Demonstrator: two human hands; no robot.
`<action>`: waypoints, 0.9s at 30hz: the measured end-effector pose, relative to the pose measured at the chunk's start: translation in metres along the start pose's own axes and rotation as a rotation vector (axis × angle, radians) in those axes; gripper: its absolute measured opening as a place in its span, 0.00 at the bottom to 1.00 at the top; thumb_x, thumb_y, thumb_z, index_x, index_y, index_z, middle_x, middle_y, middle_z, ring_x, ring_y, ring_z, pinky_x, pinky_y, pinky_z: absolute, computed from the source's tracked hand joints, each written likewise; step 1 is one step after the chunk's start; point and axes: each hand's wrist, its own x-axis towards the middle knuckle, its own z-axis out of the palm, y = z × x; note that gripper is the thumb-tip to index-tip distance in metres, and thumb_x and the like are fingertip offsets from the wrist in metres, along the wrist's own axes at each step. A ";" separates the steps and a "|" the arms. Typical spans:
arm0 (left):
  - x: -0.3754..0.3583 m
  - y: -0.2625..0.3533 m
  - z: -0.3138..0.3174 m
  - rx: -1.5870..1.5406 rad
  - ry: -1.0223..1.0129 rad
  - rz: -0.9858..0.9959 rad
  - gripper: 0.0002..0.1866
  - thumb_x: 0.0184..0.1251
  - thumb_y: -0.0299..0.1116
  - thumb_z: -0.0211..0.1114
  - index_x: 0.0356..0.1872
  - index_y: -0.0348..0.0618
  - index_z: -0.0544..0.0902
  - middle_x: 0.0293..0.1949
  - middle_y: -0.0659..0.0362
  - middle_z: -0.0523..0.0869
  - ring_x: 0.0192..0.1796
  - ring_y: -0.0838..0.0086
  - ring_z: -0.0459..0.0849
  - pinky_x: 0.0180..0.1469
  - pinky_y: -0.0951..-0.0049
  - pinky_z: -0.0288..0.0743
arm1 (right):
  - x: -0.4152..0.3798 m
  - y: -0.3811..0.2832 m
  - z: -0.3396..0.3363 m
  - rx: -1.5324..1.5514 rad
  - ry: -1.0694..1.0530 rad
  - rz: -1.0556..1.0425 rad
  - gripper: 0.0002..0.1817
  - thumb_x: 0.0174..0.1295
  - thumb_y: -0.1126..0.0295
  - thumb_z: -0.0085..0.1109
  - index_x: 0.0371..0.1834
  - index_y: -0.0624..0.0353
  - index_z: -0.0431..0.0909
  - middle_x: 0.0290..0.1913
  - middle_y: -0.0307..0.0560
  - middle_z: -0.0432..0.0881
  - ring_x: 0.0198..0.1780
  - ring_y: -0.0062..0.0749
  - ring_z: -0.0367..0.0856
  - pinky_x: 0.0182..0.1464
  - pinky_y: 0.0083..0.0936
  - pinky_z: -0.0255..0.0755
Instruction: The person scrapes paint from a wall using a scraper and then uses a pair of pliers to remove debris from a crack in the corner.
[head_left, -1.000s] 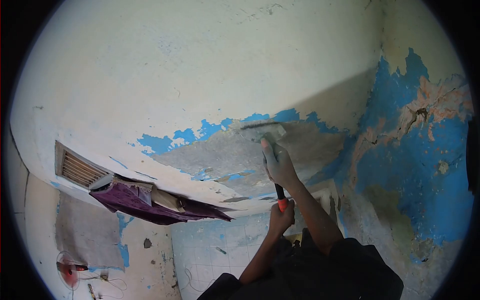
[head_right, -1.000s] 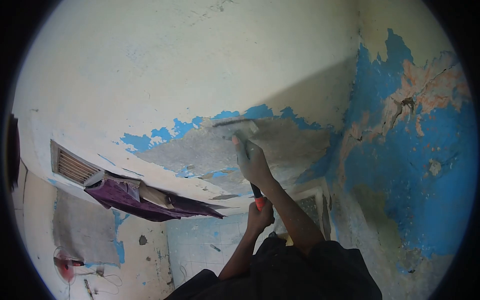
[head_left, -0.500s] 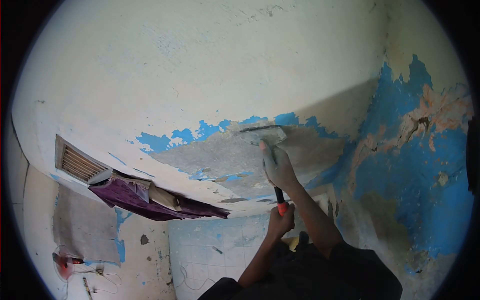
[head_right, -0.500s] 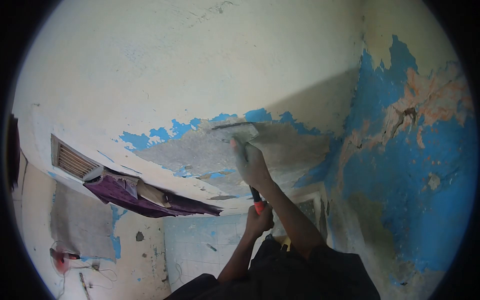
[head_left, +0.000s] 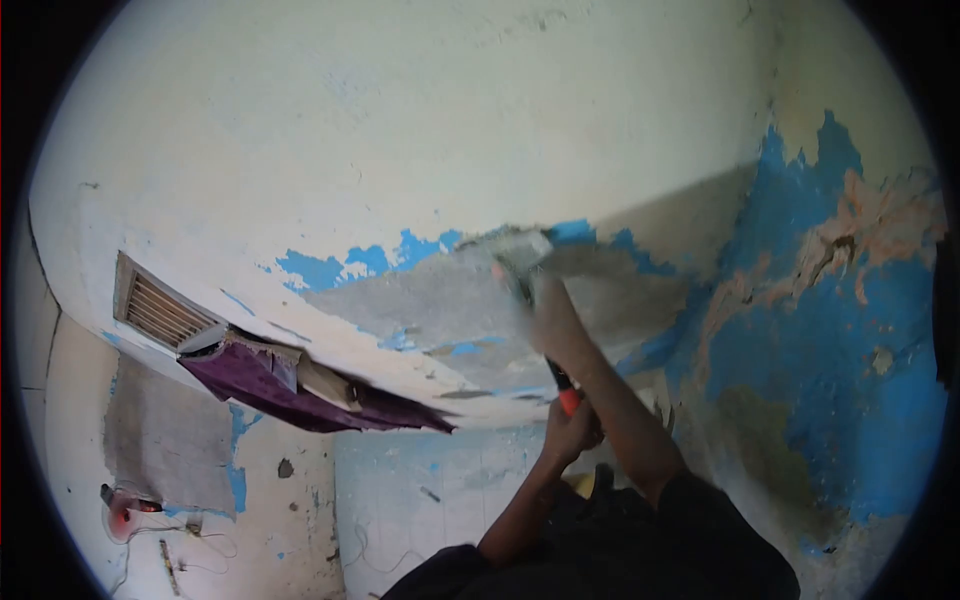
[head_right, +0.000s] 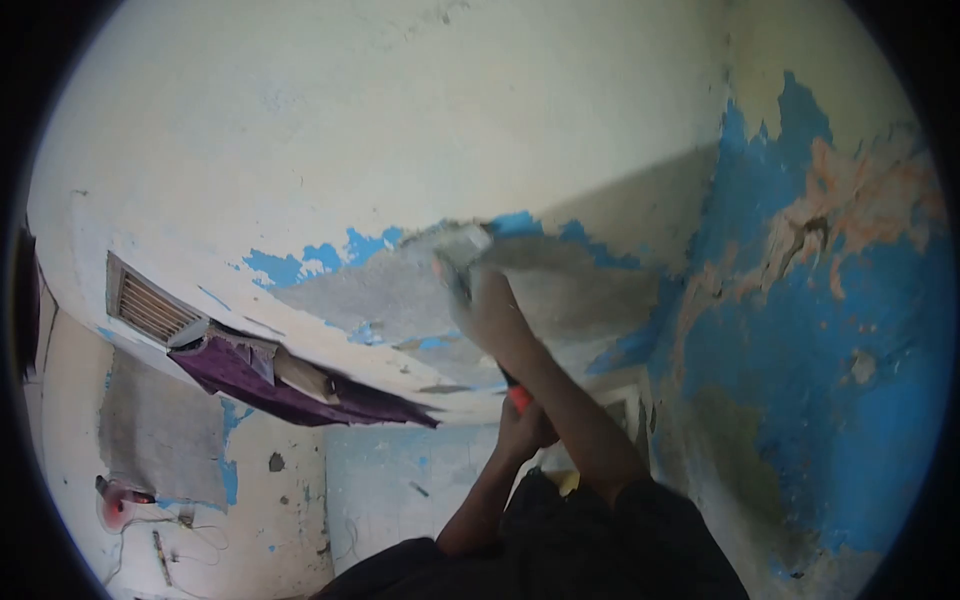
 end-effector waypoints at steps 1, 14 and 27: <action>-0.002 -0.007 0.002 -0.070 -0.034 0.013 0.16 0.72 0.41 0.56 0.28 0.41 0.72 0.16 0.63 0.72 0.14 0.79 0.71 0.16 0.75 0.62 | -0.002 -0.004 0.001 -0.047 -0.036 0.020 0.19 0.71 0.60 0.54 0.36 0.70 0.79 0.18 0.58 0.72 0.21 0.30 0.67 0.28 0.35 0.65; 0.009 0.016 0.013 -0.113 0.011 0.234 0.15 0.73 0.41 0.55 0.30 0.41 0.71 0.16 0.65 0.70 0.14 0.81 0.69 0.16 0.77 0.58 | 0.019 -0.021 0.013 0.024 -0.047 -0.197 0.16 0.69 0.64 0.56 0.33 0.70 0.76 0.21 0.60 0.72 0.21 0.39 0.69 0.28 0.37 0.65; -0.010 0.005 -0.045 0.344 0.088 0.047 0.16 0.72 0.44 0.58 0.32 0.40 0.74 0.17 0.64 0.72 0.14 0.80 0.71 0.17 0.76 0.65 | -0.063 0.035 0.022 0.847 -0.214 0.341 0.22 0.74 0.45 0.42 0.32 0.52 0.66 0.17 0.30 0.61 0.12 0.13 0.56 0.14 0.15 0.52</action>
